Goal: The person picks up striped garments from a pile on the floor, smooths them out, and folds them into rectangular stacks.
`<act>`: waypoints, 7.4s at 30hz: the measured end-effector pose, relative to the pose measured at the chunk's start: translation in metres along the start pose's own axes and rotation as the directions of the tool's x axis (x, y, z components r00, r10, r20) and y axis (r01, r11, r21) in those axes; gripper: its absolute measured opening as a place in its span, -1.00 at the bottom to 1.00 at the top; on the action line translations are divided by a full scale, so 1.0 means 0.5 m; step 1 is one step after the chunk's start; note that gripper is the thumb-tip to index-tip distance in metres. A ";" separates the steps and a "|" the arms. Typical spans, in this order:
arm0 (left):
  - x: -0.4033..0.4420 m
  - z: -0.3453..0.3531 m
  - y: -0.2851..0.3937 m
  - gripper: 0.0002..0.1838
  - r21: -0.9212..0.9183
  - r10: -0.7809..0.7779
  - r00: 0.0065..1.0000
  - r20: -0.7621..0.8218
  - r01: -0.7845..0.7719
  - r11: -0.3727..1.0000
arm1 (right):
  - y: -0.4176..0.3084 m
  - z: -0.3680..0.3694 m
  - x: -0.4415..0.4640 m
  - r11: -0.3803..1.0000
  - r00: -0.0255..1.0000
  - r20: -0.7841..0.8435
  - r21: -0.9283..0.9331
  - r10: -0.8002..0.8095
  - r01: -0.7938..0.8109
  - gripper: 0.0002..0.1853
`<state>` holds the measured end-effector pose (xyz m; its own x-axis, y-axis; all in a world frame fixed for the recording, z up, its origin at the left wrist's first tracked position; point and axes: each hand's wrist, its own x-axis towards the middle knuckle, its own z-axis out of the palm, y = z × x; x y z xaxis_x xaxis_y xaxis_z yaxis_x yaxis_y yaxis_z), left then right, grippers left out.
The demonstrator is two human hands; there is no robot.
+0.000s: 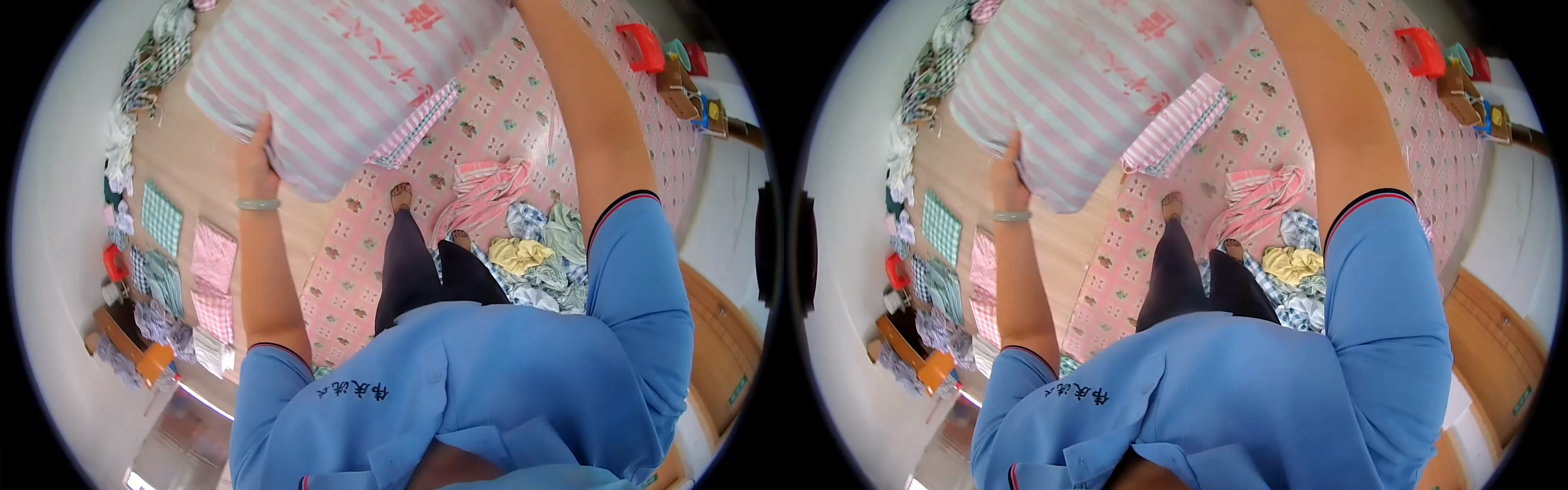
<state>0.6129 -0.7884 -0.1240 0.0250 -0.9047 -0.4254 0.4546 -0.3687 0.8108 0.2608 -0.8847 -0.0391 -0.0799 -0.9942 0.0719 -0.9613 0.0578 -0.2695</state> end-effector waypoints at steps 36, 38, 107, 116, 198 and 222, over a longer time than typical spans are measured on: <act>-0.274 0.182 -0.524 -0.55 0.993 -0.803 0.595 0.021 -0.103 -0.050 | 0.071 0.306 -1.762 -0.159 0.259 0.521 0.627 0.813 -0.762 -0.63; -0.441 0.245 -0.619 -0.61 0.970 -0.814 0.572 0.107 -0.240 -0.041 | 0.035 0.308 -1.943 -0.351 0.098 0.498 0.725 0.862 -0.592 -0.63; -1.872 0.658 -1.626 -0.63 0.724 -0.831 0.481 -0.280 -0.463 -0.512 | 1.369 0.332 -3.597 0.037 -0.855 0.059 0.995 0.515 0.091 -0.65; -2.080 0.784 -1.576 -0.36 0.971 -0.940 -0.334 -0.065 -0.238 0.018 | 0.914 -0.248 -2.897 -0.277 0.487 0.265 0.960 0.833 -0.048 -0.50; -1.459 1.197 0.081 -0.63 -0.610 0.562 -0.303 0.770 -0.087 0.788 | -0.555 -1.165 -2.597 -0.976 -0.075 -0.985 -0.142 0.156 -0.164 -0.32; -1.039 0.376 -0.503 -0.55 0.541 -0.841 -0.102 0.532 -0.723 0.430 | -0.212 -0.060 -2.220 -0.065 -0.376 -0.231 0.773 0.897 -0.631 -0.27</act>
<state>0.3181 -0.2659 -0.0310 -0.8584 0.2884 -0.4242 -0.3040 0.3801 0.8736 0.4438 0.2155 -0.0618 -0.8937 0.4462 -0.0469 0.3167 0.5535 -0.7703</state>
